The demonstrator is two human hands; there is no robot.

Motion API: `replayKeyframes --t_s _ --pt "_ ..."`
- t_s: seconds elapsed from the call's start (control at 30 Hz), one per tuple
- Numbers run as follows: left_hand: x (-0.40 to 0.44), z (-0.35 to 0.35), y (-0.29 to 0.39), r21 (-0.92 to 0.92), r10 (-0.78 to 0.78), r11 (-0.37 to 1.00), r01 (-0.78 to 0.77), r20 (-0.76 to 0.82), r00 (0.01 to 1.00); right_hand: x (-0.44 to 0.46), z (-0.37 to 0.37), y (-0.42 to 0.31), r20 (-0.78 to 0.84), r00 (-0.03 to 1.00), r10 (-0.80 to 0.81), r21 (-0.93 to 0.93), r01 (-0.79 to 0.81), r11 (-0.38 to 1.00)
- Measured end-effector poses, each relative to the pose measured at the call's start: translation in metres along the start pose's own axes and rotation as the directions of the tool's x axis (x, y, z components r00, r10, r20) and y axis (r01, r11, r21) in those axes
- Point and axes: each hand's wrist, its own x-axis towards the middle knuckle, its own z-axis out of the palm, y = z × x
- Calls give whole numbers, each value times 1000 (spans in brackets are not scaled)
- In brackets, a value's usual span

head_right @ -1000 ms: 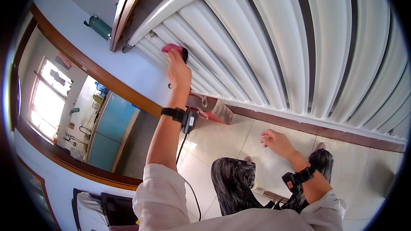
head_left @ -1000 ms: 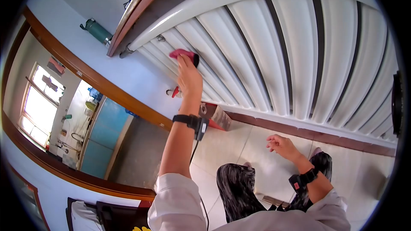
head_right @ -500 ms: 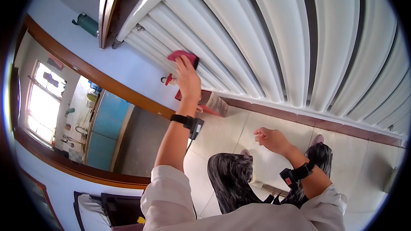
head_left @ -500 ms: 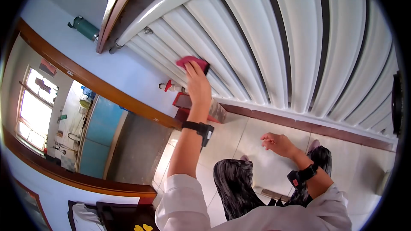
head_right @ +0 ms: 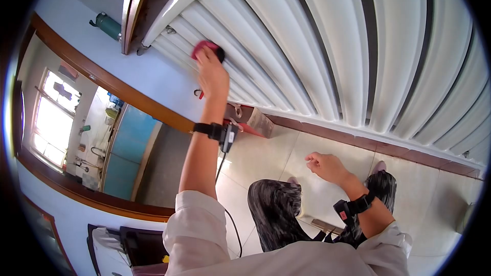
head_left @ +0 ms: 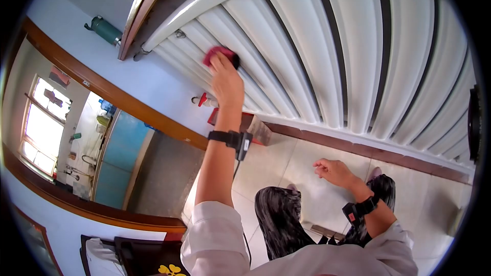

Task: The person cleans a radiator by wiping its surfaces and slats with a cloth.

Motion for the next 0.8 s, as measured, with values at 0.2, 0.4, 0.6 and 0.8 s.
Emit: replayKeyframes --t_s 0.2,0.4,0.6,0.8 --pt "11 -10 -4 -53 53 997 -56 -54 997 -4 3 6 24 1000 -3 -50 4 999" --pt "36 -16 9 -100 -104 991 93 -108 989 -5 0 4 -4 1000 -10 -67 10 998" --pt "-42 17 14 -203 -62 975 90 136 989 -6 2 6 14 999 -45 -129 47 991" --pt "40 8 -32 -189 -277 945 268 -22 961 -11 -6 7 8 1000 -26 -122 27 992"
